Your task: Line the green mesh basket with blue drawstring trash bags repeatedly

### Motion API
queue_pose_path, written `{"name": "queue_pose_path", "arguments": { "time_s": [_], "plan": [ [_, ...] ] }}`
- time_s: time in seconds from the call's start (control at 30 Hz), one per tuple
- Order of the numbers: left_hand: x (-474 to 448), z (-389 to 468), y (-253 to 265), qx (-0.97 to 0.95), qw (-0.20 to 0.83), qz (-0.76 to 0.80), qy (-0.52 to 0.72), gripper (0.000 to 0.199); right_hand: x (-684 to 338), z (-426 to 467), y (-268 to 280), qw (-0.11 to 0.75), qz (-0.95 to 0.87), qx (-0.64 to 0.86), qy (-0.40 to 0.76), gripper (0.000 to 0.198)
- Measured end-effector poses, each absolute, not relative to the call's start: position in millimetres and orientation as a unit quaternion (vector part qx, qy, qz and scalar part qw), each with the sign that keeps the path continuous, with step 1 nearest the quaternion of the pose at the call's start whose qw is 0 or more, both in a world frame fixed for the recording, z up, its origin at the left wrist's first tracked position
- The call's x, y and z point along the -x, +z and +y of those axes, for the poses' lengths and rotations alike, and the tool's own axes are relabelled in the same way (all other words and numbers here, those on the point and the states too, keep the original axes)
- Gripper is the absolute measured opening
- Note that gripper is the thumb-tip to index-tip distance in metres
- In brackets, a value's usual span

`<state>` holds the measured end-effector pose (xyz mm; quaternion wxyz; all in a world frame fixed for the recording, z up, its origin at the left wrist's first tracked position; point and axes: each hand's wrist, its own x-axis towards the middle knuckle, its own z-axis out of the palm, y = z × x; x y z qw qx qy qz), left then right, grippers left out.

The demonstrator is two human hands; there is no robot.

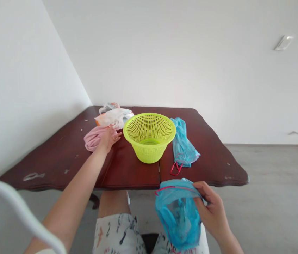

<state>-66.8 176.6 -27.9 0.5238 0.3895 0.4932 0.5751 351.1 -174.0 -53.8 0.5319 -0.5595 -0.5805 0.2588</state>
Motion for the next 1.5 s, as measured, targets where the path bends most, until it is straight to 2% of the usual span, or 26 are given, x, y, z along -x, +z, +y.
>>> {"name": "queue_pose_path", "arguments": {
  "time_s": [0.2, 0.3, 0.37, 0.47, 0.57, 0.6, 0.63, 0.73, 0.83, 0.9, 0.93, 1.07, 1.23, 1.33, 1.43, 1.5],
  "plan": [
    [70, 122, -25, -0.435, 0.449, 0.545, 0.559, 0.039, -352, -171, -52, 0.525, -0.585, 0.560, 0.264, 0.010],
    [64, 62, -25, -0.542, 0.375, 0.495, 0.565, 0.033, -351, -171, -56, 0.531, -0.583, 0.554, 0.268, 0.008],
    [53, 14, -29, -0.644, 0.368, 0.436, 0.510, 0.037, -348, -169, -58, 0.536, -0.582, 0.549, 0.270, 0.009],
    [25, -53, -39, -0.749, 0.434, 0.338, 0.369, 0.050, -340, -165, -58, 0.524, -0.582, 0.554, 0.283, 0.012],
    [-12, -93, -48, -0.781, 0.413, 0.352, 0.309, 0.088, -331, -159, -52, 0.506, -0.586, 0.559, 0.297, 0.016],
    [-23, -99, -49, -0.782, 0.404, 0.370, 0.296, 0.090, -329, -157, -48, 0.500, -0.590, 0.559, 0.300, 0.018],
    [-32, -103, -50, -0.781, 0.400, 0.386, 0.283, 0.082, -328, -155, -44, 0.492, -0.593, 0.561, 0.303, 0.019],
    [-47, -100, -47, -0.765, 0.424, 0.406, 0.264, 0.039, -331, -150, -33, 0.472, -0.589, 0.582, 0.302, 0.024],
    [-45, -92, -41, -0.721, 0.489, 0.405, 0.279, 0.020, -343, -147, -27, 0.461, -0.580, 0.598, 0.306, 0.035],
    [-39, -86, -38, -0.681, 0.528, 0.405, 0.306, 0.015, -355, -149, -30, 0.433, -0.589, 0.605, 0.317, 0.041],
    [-36, -83, -36, -0.667, 0.535, 0.406, 0.322, 0.015, -361, -151, -33, 0.407, -0.601, 0.610, 0.318, 0.037],
    [-24, -74, -31, -0.639, 0.507, 0.436, 0.380, 0.012, -375, -163, -53, 0.319, -0.658, 0.626, 0.271, 0.008],
    [-9, -75, -31, -0.607, 0.537, 0.447, 0.378, 0.010, -378, -169, -66, 0.377, -0.609, 0.637, 0.286, 0.006],
    [-7, -83, -40, -0.583, 0.579, 0.440, 0.362, 0.026, -372, -167, -54, 0.467, -0.529, 0.628, 0.328, 0.026],
    [-19, -96, -49, -0.611, 0.617, 0.382, 0.317, 0.069, -352, -168, -36, 0.530, -0.457, 0.587, 0.405, 0.046],
    [-35, -106, -53, -0.668, 0.619, 0.302, 0.281, 0.105, -329, -171, -27, 0.533, -0.444, 0.540, 0.476, 0.053]
  ]
}}
